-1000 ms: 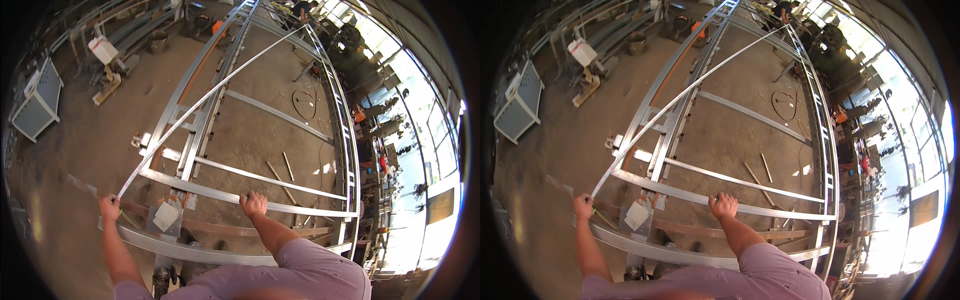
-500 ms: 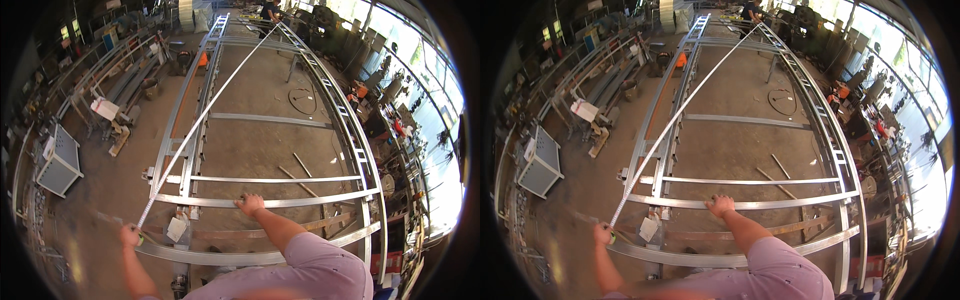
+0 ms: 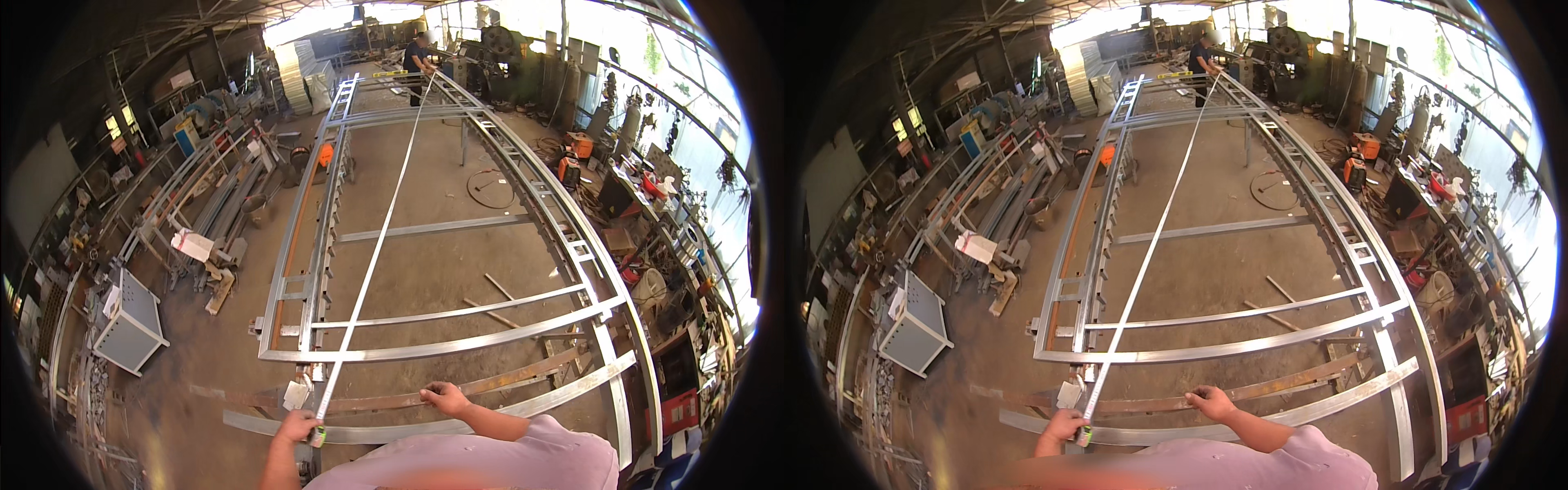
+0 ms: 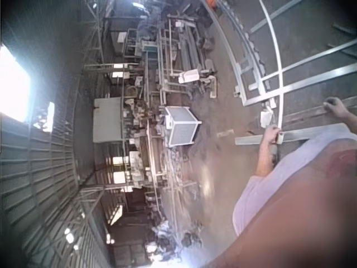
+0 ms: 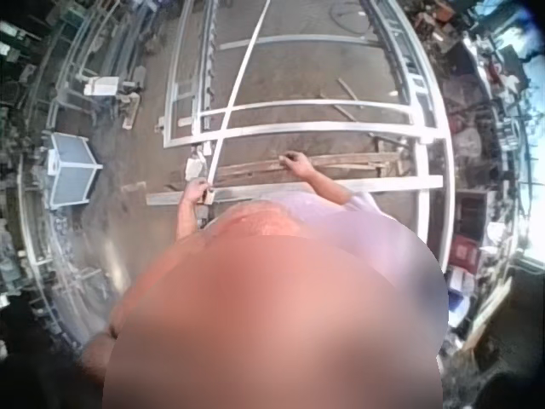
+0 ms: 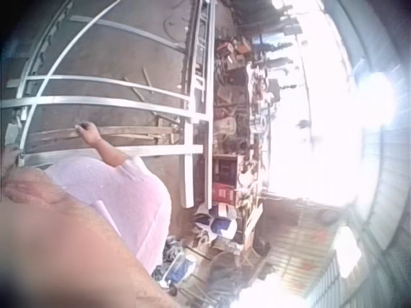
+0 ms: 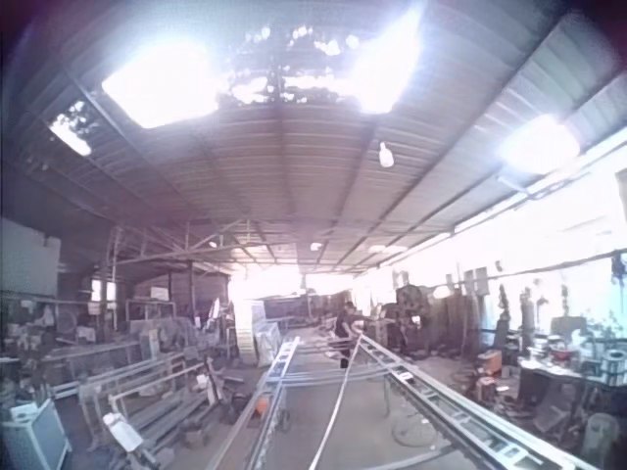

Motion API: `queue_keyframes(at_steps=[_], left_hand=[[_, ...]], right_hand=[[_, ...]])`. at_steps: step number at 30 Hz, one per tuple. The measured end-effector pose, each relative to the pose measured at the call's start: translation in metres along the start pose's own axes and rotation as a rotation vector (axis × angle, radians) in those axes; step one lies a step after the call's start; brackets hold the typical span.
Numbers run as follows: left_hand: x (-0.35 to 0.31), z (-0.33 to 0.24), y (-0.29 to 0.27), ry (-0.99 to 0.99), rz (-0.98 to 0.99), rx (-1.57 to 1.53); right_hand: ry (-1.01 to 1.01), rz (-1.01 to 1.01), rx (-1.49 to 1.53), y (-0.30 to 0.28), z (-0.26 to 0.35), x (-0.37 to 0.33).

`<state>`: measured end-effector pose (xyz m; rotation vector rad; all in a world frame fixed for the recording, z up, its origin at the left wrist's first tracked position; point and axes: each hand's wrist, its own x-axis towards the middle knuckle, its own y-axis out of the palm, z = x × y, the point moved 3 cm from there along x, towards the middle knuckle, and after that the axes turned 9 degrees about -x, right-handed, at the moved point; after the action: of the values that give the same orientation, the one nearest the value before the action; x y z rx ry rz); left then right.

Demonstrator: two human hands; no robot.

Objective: The person uses a tape measure to measure various sections of a large metal frame structure on the workshop floor. They repeatedly extend and retract the tape, aligning it along different beams and cross members to record dimensions.

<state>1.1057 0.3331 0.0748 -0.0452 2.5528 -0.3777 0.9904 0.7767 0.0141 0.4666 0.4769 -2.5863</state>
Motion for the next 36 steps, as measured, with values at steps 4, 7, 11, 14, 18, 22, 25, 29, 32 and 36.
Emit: queue_keyframes(at_steps=[4,7,11,14,18,22,25,29,32,36], left_hand=[[0.024,0.003,0.068,0.043,0.092,-0.177],[0.027,-0.056,0.143,0.068,0.201,-0.060],[0.021,-0.119,0.221,0.153,0.356,0.224],[0.021,-0.128,0.258,0.205,0.449,0.218],[0.017,-0.124,0.267,0.209,0.487,0.238],[0.022,-0.103,0.232,0.389,0.256,0.754],[0.027,-0.057,0.188,0.387,0.138,0.968],[0.021,-0.015,0.159,0.288,0.136,1.181],[0.028,-0.005,0.152,0.123,0.251,1.038],[0.027,0.009,0.148,0.161,0.222,0.982]], right_hand=[[0.131,0.209,0.004,0.007,0.030,-0.010],[0.171,0.311,0.166,0.013,0.043,-0.017],[0.271,0.301,0.512,0.020,0.035,-0.024],[0.174,0.157,0.696,0.005,0.021,-0.028],[0.256,0.104,0.807,-0.028,0.003,-0.053],[0.304,-0.066,0.849,-0.071,-0.057,-0.058],[0.307,-0.134,0.772,-0.093,-0.082,-0.066],[0.369,-0.297,0.700,-0.118,-0.107,-0.076],[0.380,-0.408,0.578,-0.133,-0.131,-0.077],[0.362,-0.455,0.601,-0.135,-0.145,-0.073]])
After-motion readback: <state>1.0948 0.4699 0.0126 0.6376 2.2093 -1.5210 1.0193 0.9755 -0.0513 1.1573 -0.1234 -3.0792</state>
